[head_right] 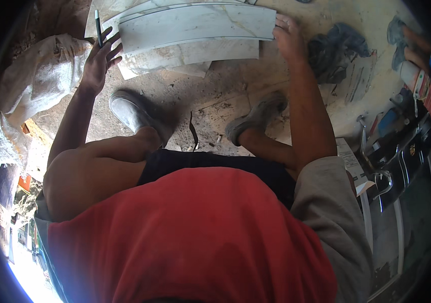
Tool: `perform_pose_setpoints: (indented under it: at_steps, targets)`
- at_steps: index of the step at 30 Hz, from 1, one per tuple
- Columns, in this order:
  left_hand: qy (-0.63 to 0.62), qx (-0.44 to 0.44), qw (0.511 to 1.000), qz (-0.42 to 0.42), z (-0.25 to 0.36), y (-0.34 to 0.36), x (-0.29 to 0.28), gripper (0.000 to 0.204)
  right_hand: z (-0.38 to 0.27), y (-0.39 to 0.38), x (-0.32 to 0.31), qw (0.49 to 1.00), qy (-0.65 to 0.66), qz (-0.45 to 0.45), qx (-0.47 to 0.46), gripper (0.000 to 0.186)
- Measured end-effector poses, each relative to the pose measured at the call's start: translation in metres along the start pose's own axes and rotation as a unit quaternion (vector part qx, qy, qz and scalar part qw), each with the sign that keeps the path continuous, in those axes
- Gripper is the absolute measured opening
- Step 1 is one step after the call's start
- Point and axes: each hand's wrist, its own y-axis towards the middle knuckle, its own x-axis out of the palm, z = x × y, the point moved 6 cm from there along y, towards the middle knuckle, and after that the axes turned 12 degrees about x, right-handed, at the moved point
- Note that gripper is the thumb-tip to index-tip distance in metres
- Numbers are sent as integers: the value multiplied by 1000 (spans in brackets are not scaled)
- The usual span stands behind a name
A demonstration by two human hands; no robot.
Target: The person marks a tile piece with a marker and cuts the tile along the edge using an angle grinder.
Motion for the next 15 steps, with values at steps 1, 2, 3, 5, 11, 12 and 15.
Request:
perform_pose_setpoints:
  at_steps: [1,2,3,5,11,12,15]
  targets:
    - [1,-3,1000,2,1,-1,0,52,-1,0,0,1000,22,2,-6,49]
    - [2,-6,1000,5,2,-2,0,52,-1,0,-1,999,44,4,-13,50]
    - [8,-3,1000,0,1,-1,0,52,-1,-2,-1,999,43,5,-13,50]
    - [-1,-6,1000,1,3,-1,3,53,-2,-2,-2,998,62,13,-12,49]
    - [-32,-8,999,-2,3,-3,3,54,2,4,-2,997,66,2,-37,47]
    - [-36,-6,999,-9,4,-3,3,54,5,4,-3,997,66,3,-40,47]
    - [-43,-20,999,-4,7,-3,6,54,10,10,-7,998,29,15,-45,47]
